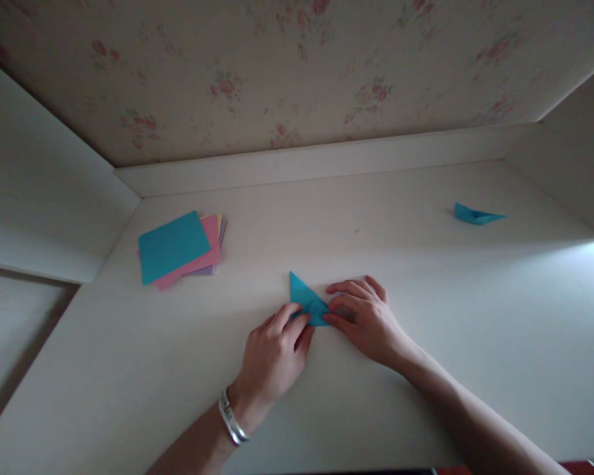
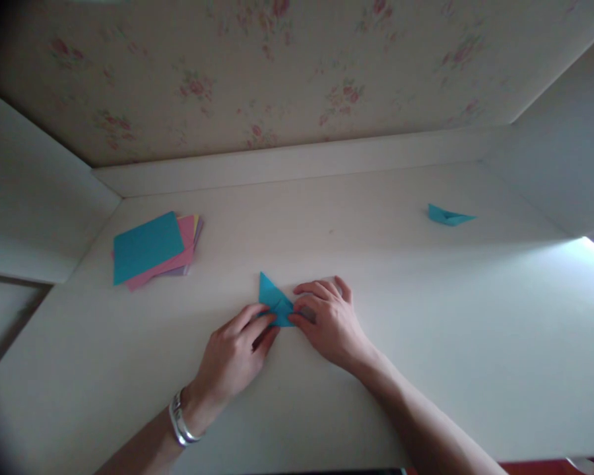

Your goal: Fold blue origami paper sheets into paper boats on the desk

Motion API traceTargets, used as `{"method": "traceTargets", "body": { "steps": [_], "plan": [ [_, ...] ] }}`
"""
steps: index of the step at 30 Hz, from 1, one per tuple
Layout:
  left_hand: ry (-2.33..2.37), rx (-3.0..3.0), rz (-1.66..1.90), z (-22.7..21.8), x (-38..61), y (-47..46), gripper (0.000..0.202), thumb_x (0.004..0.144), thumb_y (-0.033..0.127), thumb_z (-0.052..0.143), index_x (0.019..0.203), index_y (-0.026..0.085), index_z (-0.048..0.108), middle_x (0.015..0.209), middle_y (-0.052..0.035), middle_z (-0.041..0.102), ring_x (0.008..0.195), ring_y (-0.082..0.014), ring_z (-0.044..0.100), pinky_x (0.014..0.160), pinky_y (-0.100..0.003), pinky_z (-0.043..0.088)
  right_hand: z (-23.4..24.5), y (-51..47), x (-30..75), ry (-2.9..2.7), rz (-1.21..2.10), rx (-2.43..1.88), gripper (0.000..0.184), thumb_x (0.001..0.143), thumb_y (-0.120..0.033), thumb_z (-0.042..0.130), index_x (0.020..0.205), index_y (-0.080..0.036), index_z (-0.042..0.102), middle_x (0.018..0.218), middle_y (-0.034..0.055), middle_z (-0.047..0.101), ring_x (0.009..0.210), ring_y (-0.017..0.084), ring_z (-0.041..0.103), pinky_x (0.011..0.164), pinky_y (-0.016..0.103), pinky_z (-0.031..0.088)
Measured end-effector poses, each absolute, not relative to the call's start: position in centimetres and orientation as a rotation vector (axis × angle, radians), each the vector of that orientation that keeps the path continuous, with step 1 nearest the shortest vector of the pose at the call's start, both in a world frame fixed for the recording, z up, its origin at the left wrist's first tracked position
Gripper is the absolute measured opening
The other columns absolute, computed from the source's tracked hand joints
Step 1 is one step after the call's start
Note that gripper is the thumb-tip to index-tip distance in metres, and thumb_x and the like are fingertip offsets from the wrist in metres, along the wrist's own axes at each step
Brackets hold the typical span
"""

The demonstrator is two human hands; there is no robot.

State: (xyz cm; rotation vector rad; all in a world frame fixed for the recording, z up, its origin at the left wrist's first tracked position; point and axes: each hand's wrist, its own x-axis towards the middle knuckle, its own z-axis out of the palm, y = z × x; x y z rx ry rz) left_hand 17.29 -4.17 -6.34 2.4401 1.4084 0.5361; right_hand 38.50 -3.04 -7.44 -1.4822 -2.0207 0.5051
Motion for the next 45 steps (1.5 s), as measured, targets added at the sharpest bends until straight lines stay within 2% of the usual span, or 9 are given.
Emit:
{"method": "traceTargets", "body": {
  "steps": [4,7,14,16,19,26,31,37,45],
  "plan": [
    [1.436,2.283,0.646,-6.4,17.3,-3.9,0.018,0.097,0.027,0.057,0.109,0.022,0.068,0.121,-0.0088,0.065,0.085,-0.0197,0.072,0.079,-0.035,0.061,-6.8,-3.5,38.1,-1.896,0.688,-1.409,0.011,0.093,-0.027,0.068,0.083,-0.024,0.064,0.105,0.0022,0.074,0.100,0.023,0.069,0.111,0.056,0.033],
    [1.476,2.070,0.763,-6.4,17.2,-3.4,0.023,0.095,0.032,0.060,0.114,0.021,0.065,0.131,-0.0127,0.058,0.088,-0.0202,0.071,0.075,-0.034,0.061,-6.4,-3.9,37.7,-1.736,0.791,-1.383,0.011,0.095,-0.026,0.063,0.084,-0.023,0.063,0.116,0.0070,0.070,0.096,0.020,0.070,0.077,0.032,0.057],
    [1.202,1.195,0.890,-5.6,17.0,-2.2,0.046,0.089,0.039,0.070,0.126,0.020,0.051,0.111,-0.0095,0.074,0.089,-0.0196,0.073,0.080,-0.031,0.059,-5.9,-4.5,37.1,-1.628,0.848,-1.218,0.009,0.091,-0.023,0.067,0.082,-0.022,0.066,0.121,0.0082,0.069,0.096,0.019,0.071,0.052,0.020,0.052],
    [1.185,1.109,0.969,-5.4,17.0,-2.3,0.045,0.086,0.037,0.074,0.121,0.019,0.052,0.096,-0.0051,0.076,0.081,-0.0174,0.072,0.076,-0.028,0.058,-5.7,-4.7,36.9,-1.540,0.995,-1.184,0.004,0.090,-0.023,0.069,0.093,-0.023,0.068,0.123,0.0085,0.068,0.095,0.019,0.072,0.057,0.022,0.055],
    [1.216,1.065,1.051,-5.0,17.1,-2.6,0.045,0.081,0.035,0.079,0.114,0.019,0.054,0.084,-0.0020,0.077,0.075,-0.0160,0.071,0.069,-0.024,0.057,-5.5,-4.7,36.7,-1.298,1.337,-1.107,0.028,0.088,-0.031,0.073,0.113,-0.026,0.063,0.117,0.0071,0.070,0.095,0.019,0.074,0.073,0.028,0.060],
    [1.093,0.965,1.001,-5.2,17.7,-2.9,0.041,0.080,0.035,0.080,0.105,0.020,0.051,0.075,0.0020,0.073,0.065,-0.0128,0.067,0.060,-0.021,0.054,-4.9,-3.9,37.1,-1.226,1.588,-1.102,0.036,0.093,-0.050,0.064,0.113,-0.022,0.073,0.109,0.0071,0.075,0.102,0.023,0.070,0.090,0.035,0.056],
    [1.157,1.122,1.026,-5.8,17.8,-3.4,0.036,0.087,0.036,0.073,0.110,0.022,0.048,0.087,0.0011,0.069,0.071,-0.0145,0.069,0.064,-0.026,0.057,-4.8,-4.0,37.0,-1.275,1.616,-1.047,0.032,0.091,-0.047,0.067,0.108,-0.022,0.076,0.102,0.0057,0.077,0.098,0.024,0.071,0.089,0.036,0.057],
    [1.094,1.360,0.956,-5.2,17.9,-4.1,0.016,0.097,0.034,0.059,0.102,0.020,0.065,0.129,-0.0087,0.061,0.099,-0.0181,0.069,0.079,-0.027,0.058,-5.3,-4.3,36.4,-1.241,1.627,-0.972,0.030,0.088,-0.040,0.073,0.110,-0.020,0.069,0.090,0.0045,0.076,0.087,0.020,0.072,0.080,0.032,0.059],
    [0.935,1.087,0.905,-4.7,17.9,-4.1,0.037,0.092,0.037,0.068,0.122,0.021,0.055,0.114,-0.0100,0.075,0.105,-0.0249,0.073,0.089,-0.035,0.059,-5.1,-4.5,36.1,-1.389,1.400,-0.998,0.030,0.089,-0.036,0.074,0.115,-0.021,0.067,0.109,0.0076,0.070,0.098,0.021,0.072,0.087,0.034,0.060]
  ]
}}
